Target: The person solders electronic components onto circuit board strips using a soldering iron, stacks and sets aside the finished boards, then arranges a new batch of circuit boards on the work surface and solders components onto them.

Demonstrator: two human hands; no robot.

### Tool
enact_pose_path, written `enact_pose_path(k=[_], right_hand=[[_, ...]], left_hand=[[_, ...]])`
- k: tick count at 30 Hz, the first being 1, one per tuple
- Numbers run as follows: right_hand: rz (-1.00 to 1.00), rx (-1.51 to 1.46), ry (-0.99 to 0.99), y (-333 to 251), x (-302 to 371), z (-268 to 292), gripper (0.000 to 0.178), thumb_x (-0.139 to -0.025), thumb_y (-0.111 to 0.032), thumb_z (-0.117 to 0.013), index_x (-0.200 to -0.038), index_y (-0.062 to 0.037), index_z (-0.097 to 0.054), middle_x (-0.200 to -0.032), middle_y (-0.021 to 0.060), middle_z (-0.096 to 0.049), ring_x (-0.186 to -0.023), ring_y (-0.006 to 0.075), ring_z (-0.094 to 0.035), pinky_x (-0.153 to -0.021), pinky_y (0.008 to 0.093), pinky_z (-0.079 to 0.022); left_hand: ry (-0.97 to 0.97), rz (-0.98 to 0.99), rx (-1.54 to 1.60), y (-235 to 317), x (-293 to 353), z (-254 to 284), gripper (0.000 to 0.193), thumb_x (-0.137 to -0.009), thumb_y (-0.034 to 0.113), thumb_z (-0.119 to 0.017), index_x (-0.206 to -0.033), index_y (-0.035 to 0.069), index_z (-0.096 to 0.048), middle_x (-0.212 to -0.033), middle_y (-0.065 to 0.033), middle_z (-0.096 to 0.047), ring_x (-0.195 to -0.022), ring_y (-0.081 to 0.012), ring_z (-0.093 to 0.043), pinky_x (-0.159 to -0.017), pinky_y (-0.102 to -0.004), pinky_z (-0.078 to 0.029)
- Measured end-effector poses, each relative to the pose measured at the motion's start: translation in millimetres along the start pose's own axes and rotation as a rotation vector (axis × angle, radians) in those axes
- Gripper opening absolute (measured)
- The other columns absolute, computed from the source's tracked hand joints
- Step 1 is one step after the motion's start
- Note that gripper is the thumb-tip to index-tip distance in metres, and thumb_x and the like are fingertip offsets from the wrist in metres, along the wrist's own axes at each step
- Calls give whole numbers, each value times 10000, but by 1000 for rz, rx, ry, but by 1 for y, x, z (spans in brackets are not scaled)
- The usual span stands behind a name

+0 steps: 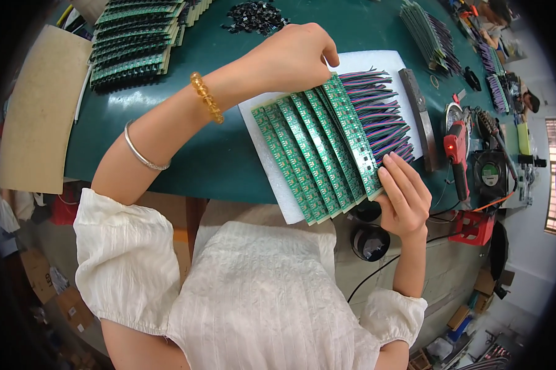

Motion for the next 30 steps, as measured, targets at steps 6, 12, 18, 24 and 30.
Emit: enact_pose_path(k=[6, 12, 18, 24, 30], right_hand=[[-97, -179, 71, 9, 1, 11, 361, -782, -201, -720, -1035, 50, -665, -1040, 201, -672, -986, 377, -645, -829, 394, -537], [-153, -237, 66, 13, -4, 17, 366, -771, -216, -727, -1027, 40, -677, -1037, 200, -674, -971, 365, -647, -836, 388, -526], [-137, -183, 136, 13, -9, 29, 335, -768, -179, -719, -1015, 44, -680, -1017, 204, -676, -968, 364, -646, -829, 387, -525], [-86, -155, 112, 11, -9, 26, 310, -793, -159, -700, -1020, 51, -672, -1011, 203, -675, -945, 365, -651, -802, 378, -536], [-83, -22, 173, 8, -5, 25, 263, -807, -15, -647, -1061, 55, -646, -1003, 214, -673, -895, 365, -667, -755, 387, -557]], left_hand=[[-30, 52, -74, 14, -6, 4, 257, -770, 96, -661, -998, -19, -695, -901, -142, -706, -836, -219, -677, -790, -316, -519], [-145, 149, 115, 9, -11, 7, 285, -751, 100, -679, -1017, 1, -706, -909, -122, -695, -841, -185, -647, -786, -286, -492], [-118, 227, 297, 10, -5, 12, 291, -746, 102, -686, -1021, 13, -710, -893, -90, -682, -832, -149, -614, -753, -278, -465], [-138, 313, 359, 13, -7, 12, 295, -759, 91, -669, -1043, 12, -694, -907, -89, -672, -850, -155, -616, -747, -290, -460], [-103, 326, 450, 14, -10, 8, 262, -788, 67, -656, -1034, -18, -681, -911, -100, -670, -859, -169, -630, -811, -287, -483]])
Point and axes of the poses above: each hand's wrist, its own x-axis away from the middle knuckle, its own z-axis out of the back of the hand, y = z × x, the point moved 3 cm from there along -x, towards the middle knuckle
